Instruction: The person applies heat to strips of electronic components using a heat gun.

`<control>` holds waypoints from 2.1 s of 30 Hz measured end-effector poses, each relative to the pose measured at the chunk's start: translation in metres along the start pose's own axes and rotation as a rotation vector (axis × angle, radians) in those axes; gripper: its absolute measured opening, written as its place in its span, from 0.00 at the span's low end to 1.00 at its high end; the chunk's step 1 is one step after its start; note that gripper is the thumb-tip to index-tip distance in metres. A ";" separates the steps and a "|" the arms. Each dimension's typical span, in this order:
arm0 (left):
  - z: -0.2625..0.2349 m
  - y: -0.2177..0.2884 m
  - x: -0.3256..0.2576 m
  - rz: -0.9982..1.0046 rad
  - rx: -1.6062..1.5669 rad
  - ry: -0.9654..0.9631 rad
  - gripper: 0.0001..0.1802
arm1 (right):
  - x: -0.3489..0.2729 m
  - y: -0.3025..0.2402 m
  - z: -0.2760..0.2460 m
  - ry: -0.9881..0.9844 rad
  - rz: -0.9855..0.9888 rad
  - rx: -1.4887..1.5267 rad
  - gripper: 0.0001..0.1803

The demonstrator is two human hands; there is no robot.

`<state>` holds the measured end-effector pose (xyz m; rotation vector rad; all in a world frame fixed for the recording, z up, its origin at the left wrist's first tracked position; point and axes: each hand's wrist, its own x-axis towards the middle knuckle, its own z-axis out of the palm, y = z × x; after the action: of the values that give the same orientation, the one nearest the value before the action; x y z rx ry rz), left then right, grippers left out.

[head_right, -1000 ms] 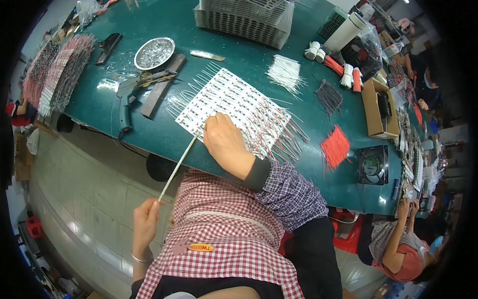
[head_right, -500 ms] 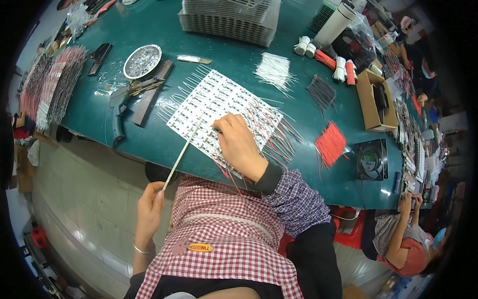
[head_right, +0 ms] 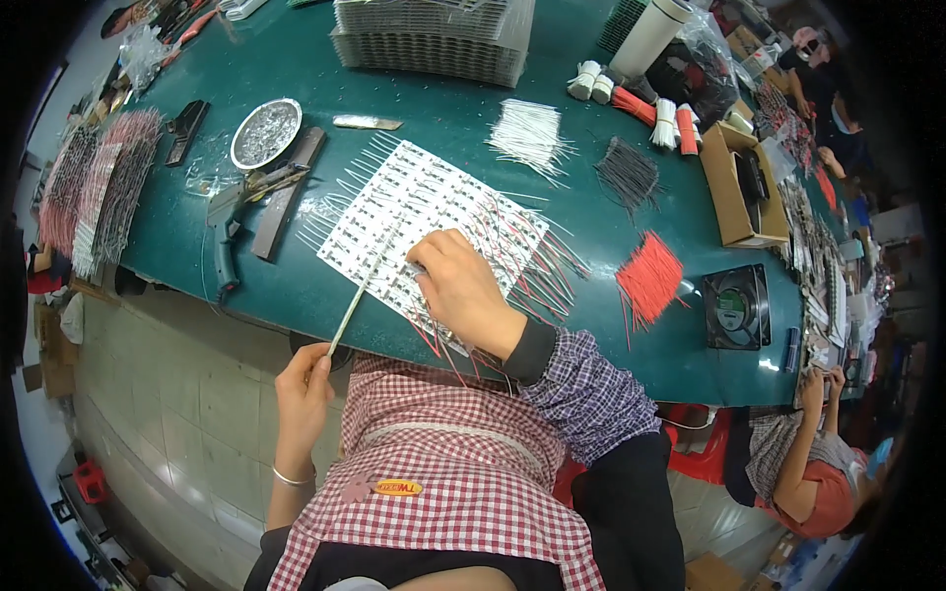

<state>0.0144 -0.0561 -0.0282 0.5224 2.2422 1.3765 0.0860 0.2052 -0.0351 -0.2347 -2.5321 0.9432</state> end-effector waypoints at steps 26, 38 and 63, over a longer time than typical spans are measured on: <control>0.034 0.030 0.062 0.155 0.147 0.042 0.07 | -0.004 0.010 -0.007 -0.057 -0.046 0.132 0.10; 0.037 0.027 0.065 0.057 0.047 0.034 0.08 | 0.063 0.052 -0.051 -0.032 0.200 0.158 0.07; 0.041 0.028 0.053 0.121 0.100 0.068 0.06 | 0.092 0.069 -0.008 0.088 0.410 -0.053 0.11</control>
<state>-0.0046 0.0140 -0.0289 0.6644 2.3781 1.3640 0.0077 0.2895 -0.0438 -0.8166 -2.4748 0.9852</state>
